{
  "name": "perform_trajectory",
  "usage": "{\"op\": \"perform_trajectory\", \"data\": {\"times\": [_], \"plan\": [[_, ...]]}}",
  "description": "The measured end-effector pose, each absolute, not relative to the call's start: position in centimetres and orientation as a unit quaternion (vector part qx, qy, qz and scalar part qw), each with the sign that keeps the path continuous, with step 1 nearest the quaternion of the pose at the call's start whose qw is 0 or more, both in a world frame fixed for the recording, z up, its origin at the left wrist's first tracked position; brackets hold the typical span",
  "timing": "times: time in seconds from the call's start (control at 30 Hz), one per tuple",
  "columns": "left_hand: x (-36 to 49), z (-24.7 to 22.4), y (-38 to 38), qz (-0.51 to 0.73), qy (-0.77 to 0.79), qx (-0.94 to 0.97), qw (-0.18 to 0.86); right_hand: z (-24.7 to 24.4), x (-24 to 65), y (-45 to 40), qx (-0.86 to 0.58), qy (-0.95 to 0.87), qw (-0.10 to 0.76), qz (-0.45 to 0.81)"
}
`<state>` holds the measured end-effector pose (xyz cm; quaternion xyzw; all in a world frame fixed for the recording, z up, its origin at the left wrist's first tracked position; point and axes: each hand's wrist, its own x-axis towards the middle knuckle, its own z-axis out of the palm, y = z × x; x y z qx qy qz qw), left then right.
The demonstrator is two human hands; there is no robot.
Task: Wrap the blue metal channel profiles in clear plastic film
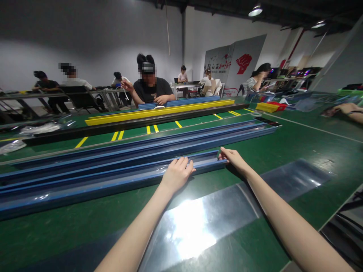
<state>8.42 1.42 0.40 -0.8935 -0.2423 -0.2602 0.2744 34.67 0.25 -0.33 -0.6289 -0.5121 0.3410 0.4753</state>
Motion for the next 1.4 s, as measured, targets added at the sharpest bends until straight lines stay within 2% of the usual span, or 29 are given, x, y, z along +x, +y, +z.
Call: {"op": "perform_trajectory", "data": {"times": [0.93, 1.4], "plan": [[8.7, 0.6, 0.4, -0.241, -0.289, -0.895, 0.238, -0.1, 34.8, 0.5, -0.621, -0.498, 0.496, 0.347], [8.7, 0.7, 0.3, -0.23, -0.29, -0.9, 0.231, 0.2, 35.3, 0.2, -0.619, -0.53, 0.458, 0.356]]}}
